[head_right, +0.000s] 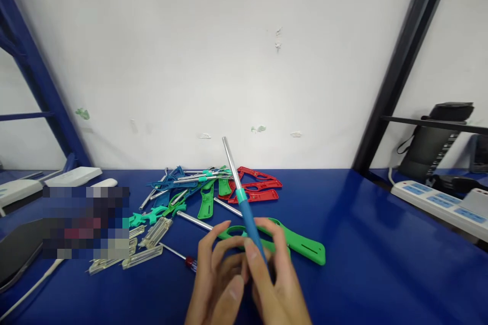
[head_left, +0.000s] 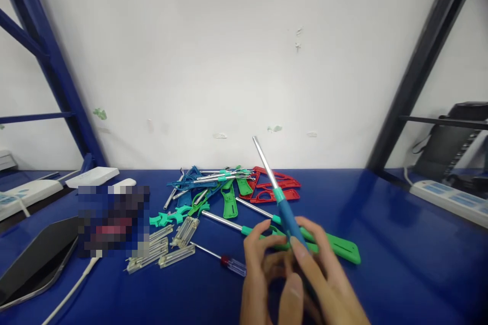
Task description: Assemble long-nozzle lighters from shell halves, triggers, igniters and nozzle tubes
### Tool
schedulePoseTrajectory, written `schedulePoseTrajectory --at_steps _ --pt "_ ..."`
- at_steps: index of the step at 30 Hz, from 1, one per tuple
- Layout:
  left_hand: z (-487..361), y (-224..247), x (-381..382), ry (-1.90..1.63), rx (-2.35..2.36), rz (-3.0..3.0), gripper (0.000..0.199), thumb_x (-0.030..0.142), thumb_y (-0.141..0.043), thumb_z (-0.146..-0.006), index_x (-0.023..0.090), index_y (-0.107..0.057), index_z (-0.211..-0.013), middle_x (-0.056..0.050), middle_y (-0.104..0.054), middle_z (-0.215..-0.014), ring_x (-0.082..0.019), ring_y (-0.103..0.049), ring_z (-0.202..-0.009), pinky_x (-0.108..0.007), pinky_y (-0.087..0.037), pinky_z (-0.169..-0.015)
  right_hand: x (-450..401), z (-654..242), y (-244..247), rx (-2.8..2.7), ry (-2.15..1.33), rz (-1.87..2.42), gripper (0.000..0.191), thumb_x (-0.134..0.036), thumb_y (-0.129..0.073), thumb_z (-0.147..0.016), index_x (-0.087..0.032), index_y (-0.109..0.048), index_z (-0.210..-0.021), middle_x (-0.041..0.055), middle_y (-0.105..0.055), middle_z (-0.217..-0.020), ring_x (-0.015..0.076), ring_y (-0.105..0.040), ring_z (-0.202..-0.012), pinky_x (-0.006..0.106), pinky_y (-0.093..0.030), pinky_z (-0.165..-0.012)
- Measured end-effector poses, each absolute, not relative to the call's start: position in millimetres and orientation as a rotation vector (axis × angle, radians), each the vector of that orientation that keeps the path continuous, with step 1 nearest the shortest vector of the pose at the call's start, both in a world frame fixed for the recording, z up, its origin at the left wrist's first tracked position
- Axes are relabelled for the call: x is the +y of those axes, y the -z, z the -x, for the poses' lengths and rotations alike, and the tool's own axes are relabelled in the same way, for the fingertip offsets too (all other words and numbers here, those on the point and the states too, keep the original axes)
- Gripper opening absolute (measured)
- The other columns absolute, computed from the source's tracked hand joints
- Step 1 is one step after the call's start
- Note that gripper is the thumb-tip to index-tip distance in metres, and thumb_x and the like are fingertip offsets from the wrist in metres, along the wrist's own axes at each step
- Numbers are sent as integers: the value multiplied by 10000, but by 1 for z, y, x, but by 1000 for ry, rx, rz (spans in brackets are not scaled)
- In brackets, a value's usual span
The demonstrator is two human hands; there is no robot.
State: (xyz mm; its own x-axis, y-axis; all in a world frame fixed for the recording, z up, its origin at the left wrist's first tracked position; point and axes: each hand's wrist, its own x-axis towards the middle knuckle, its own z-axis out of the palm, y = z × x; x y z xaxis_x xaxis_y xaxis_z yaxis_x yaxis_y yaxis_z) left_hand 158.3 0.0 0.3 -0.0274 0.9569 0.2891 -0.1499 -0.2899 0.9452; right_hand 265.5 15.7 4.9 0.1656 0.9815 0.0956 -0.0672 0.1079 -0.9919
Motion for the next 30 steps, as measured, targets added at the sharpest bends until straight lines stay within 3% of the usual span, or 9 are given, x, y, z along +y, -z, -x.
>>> schedulePoseTrajectory --at_steps 3,5,7,12,15,18,22,26,30 --pt "-144 -4 4 -1533 1026 -1386 374 503 -572 -997 249 -598 -1271 -98 -692 -1182 -244 -683 -1074 -313 -551 -890 24 -314 -9 -1187 -845 1331 671 -707 -642 -880 -285 -477 -1375 -12 -705 -809 131 -494 -466 228 -391 -419" --pt "-133 -9 5 -1544 1147 -1437 259 457 -552 -1008 261 -671 -1129 -68 -706 -1101 -233 -670 -1038 -311 -523 -911 32 -356 -11 -1284 -520 1577 679 -768 -629 -820 -280 -570 -1287 37 -743 -873 199 -610 -567 291 -468 -493" --pt "-125 -15 4 -1535 1219 -1450 220 422 -532 -1013 270 -688 -1042 -44 -711 -1005 -225 -667 -987 -305 -502 -898 42 -397 -10 -1317 -102 1855 644 -804 -577 -784 -294 -666 -1168 80 -768 -940 325 -730 -833 400 -557 -683" --pt "-125 -22 1 -1465 1239 -1478 239 409 -522 -995 273 -681 -878 0 -679 -850 -185 -640 -829 -275 -468 -801 63 -456 3 -1459 171 2005 588 -706 -496 -851 -233 -749 -1092 130 -770 -855 420 -725 -734 550 -549 -693" --pt "-128 -21 -1 -1447 1261 -1484 237 368 -519 -977 269 -677 -831 18 -656 -795 -168 -618 -788 -263 -444 -777 66 -452 9 -1582 274 1856 659 -705 -433 -887 -176 -765 -1098 188 -756 -1123 462 -679 -1107 639 -507 -956" --pt "-128 -20 -2 -1434 1264 -1502 257 346 -502 -973 258 -675 -805 23 -635 -752 -157 -601 -747 -261 -429 -750 61 -417 7 -1787 270 1626 571 -678 -430 -973 -242 -732 -1183 99 -707 -1302 344 -595 -1292 553 -427 -1137" --pt "-126 -18 -1 -1422 1268 -1541 277 336 -484 -983 242 -664 -794 22 -634 -738 -147 -600 -727 -259 -430 -747 53 -349 -2 -2172 102 1355 306 -530 -517 -1049 -405 -628 -1305 -52 -675 -1323 197 -563 -1298 393 -466 -1097" --pt "-120 -13 1 -1355 1219 -1637 260 325 -482 -998 234 -667 -840 22 -646 -734 -140 -610 -712 -251 -446 -746 52 -307 -3 -2332 86 1262 299 -346 -526 -1062 -393 -586 -1351 9 -666 -1168 252 -615 -1058 479 -477 -927" --pt "-120 -11 0 -1398 1223 -1637 274 311 -469 -999 225 -669 -832 23 -649 -709 -133 -607 -686 -249 -447 -741 51 -308 7 -2343 141 1244 281 -358 -458 -1086 -363 -598 -1330 40 -642 -1049 282 -611 -933 497 -449 -832"
